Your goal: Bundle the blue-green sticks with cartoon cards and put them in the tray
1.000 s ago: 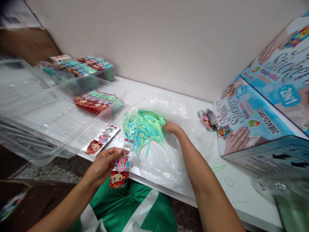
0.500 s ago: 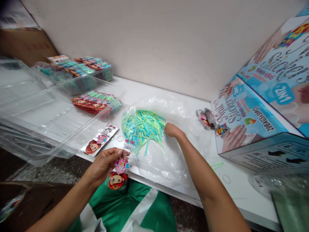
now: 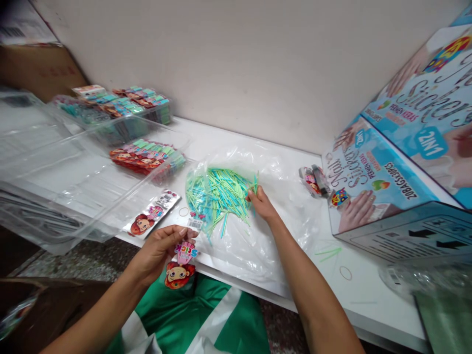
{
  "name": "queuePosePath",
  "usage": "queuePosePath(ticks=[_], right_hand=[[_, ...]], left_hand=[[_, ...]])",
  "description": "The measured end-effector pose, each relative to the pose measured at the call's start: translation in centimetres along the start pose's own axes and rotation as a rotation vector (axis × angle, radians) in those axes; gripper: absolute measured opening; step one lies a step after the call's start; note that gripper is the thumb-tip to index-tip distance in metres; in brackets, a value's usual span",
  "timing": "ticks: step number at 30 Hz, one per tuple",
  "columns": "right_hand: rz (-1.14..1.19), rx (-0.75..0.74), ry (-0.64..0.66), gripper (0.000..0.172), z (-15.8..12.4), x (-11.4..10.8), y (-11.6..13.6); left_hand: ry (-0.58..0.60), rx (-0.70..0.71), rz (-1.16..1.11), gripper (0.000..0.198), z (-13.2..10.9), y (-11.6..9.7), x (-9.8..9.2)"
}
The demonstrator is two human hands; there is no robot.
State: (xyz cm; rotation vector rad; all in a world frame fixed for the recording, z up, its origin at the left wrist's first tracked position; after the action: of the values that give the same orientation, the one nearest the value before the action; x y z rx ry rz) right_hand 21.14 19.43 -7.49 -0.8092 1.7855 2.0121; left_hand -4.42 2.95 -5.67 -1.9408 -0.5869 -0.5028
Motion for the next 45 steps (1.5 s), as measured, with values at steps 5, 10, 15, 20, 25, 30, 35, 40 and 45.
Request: queuePosePath(ticks=[5, 10, 15, 20, 25, 30, 35, 40, 45], right_hand=[[0.050, -0.008, -0.059, 0.036, -0.9, 0.5, -1.2], [0.043, -0.001, -0.120, 0.034, -1.3, 0.3, -1.9], [0.044, -0.006, -0.253, 0.025, -2.3, -0.4, -1.1], [0.044, -0.010, -0.243, 0.024, -3.0, 0.1, -0.9], [0.045, -0.024, -0.204, 0.025, -3.2, 0.7, -1.1], [0.052, -0.020, -0.275, 0.028, -3.5, 0.3, -1.1], [0.091, -0.025, -0.313, 0.028, -3.4, 0.2, -1.1], [0.073, -0.023, -0.341, 0.025, -3.6, -0.1, -1.1], [0.031, -0.026, -0.311, 0.022, -4.0, 0.2, -1.1]], left_hand=[[-0.016, 0.025, -0.025, 0.020, -0.3, -0.4, 0.3], [-0.017, 0.000, -0.052, 0.019, -0.4, -0.3, 0.8], [-0.006, 0.003, -0.051, 0.019, -0.4, -0.3, 1.2], [-0.007, 0.005, -0.029, 0.020, -0.4, -0.2, 1.3], [0.002, 0.013, -0.029, 0.020, -0.4, -0.3, 1.4], [-0.003, 0.008, -0.036, 0.018, -0.4, -0.2, 1.2], [-0.001, 0.023, -0.036, 0.016, -0.5, -0.2, 1.3], [0.040, 0.002, -0.034, 0.018, -0.5, -0.3, 1.8], [0.063, -0.004, -0.026, 0.019, -0.6, -0.3, 2.0]])
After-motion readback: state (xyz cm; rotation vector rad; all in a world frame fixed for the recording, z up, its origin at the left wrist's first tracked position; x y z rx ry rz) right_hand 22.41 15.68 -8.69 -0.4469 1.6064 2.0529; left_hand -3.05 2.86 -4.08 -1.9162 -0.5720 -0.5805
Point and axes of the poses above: each hand's wrist, its own z-axis towards the middle knuckle, its own x-axis out of the palm, y = z × x, the point moved 7 cm from there along z, towards the middle knuckle, and after that the axes turned 9 degrees about -z, right-handed, at the moved point
